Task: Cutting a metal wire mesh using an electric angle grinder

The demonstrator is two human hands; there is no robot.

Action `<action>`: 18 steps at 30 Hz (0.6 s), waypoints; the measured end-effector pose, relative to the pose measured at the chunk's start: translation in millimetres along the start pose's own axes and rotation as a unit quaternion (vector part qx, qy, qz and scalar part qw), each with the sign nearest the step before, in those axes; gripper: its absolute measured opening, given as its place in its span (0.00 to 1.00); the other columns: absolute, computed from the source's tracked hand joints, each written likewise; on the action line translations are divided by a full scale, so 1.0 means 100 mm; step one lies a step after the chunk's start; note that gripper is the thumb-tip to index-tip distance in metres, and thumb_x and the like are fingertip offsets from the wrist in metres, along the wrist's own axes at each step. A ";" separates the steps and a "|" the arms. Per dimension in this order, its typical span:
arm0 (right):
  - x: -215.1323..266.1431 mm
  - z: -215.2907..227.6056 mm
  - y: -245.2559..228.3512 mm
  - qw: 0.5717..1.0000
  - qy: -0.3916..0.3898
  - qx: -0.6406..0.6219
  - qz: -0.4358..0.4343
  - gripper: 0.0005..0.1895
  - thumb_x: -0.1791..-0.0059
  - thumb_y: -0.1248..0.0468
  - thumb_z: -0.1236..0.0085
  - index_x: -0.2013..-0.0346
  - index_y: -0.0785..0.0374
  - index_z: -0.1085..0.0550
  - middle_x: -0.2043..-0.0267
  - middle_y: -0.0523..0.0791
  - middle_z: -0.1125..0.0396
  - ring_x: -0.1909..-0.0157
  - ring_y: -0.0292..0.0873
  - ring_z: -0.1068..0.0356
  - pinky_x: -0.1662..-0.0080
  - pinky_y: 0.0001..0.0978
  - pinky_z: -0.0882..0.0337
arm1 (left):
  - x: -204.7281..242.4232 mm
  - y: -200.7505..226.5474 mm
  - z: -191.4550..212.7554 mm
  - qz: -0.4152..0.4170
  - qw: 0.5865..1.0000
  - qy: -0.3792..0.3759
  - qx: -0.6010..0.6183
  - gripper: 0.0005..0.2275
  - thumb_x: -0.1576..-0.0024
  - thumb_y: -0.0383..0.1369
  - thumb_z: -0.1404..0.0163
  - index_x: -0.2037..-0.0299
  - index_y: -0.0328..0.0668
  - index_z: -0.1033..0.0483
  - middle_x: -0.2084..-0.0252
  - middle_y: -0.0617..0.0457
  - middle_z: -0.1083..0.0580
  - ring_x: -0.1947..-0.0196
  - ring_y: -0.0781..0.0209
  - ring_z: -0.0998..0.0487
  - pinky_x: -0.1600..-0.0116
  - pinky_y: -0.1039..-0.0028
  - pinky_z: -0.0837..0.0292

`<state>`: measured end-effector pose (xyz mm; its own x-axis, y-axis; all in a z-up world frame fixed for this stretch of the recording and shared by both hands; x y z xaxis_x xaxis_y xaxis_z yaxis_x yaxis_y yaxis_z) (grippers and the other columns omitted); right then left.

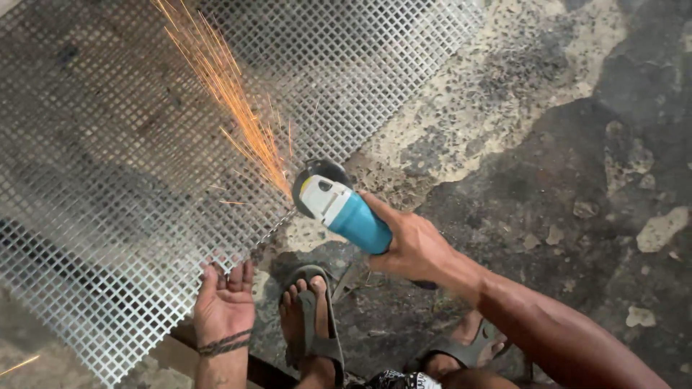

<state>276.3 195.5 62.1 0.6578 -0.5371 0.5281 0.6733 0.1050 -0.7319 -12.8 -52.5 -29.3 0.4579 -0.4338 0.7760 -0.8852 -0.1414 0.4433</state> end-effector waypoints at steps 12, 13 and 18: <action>0.01 0.78 0.61 0.989 0.140 0.003 -0.052 0.57 0.68 0.60 0.32 0.26 0.53 0.43 0.57 0.52 0.24 0.64 0.54 0.24 0.63 0.46 0.28 | -0.17 0.12 0.28 0.014 0.994 -0.111 -0.008 0.07 0.33 0.36 0.48 0.51 0.45 0.19 0.55 0.56 0.18 0.60 0.62 0.16 0.37 0.64 0.28; -0.01 0.84 0.67 0.989 0.134 -0.011 -0.056 0.58 0.68 0.61 0.31 0.25 0.53 0.46 0.49 0.54 0.26 0.58 0.56 0.23 0.60 0.50 0.25 | -0.27 0.15 0.48 -0.015 0.997 -0.076 -0.023 0.06 0.32 0.38 0.47 0.55 0.48 0.20 0.64 0.58 0.21 0.64 0.63 0.18 0.36 0.64 0.27; -0.05 1.13 0.90 0.985 0.161 -0.048 -0.036 0.58 0.66 0.65 0.32 0.24 0.49 0.48 0.49 0.53 0.24 0.61 0.53 0.21 0.62 0.50 0.24 | -0.35 0.20 0.63 -0.036 0.998 -0.041 -0.030 0.06 0.33 0.38 0.46 0.50 0.55 0.20 0.56 0.68 0.18 0.62 0.65 0.16 0.37 0.66 0.26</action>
<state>371.8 302.5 42.3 0.4577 -0.7793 0.4280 0.6695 -0.0147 -0.7427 -51.8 -96.5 -75.9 0.5098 -0.4961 0.7029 -0.8424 -0.1220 0.5249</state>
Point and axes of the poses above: each hand's wrist, its own x-axis away from the middle knuckle, its own z-axis out of the back of the hand, y = z × x, the point moved 6 cm from there along -x, towards the middle knuckle
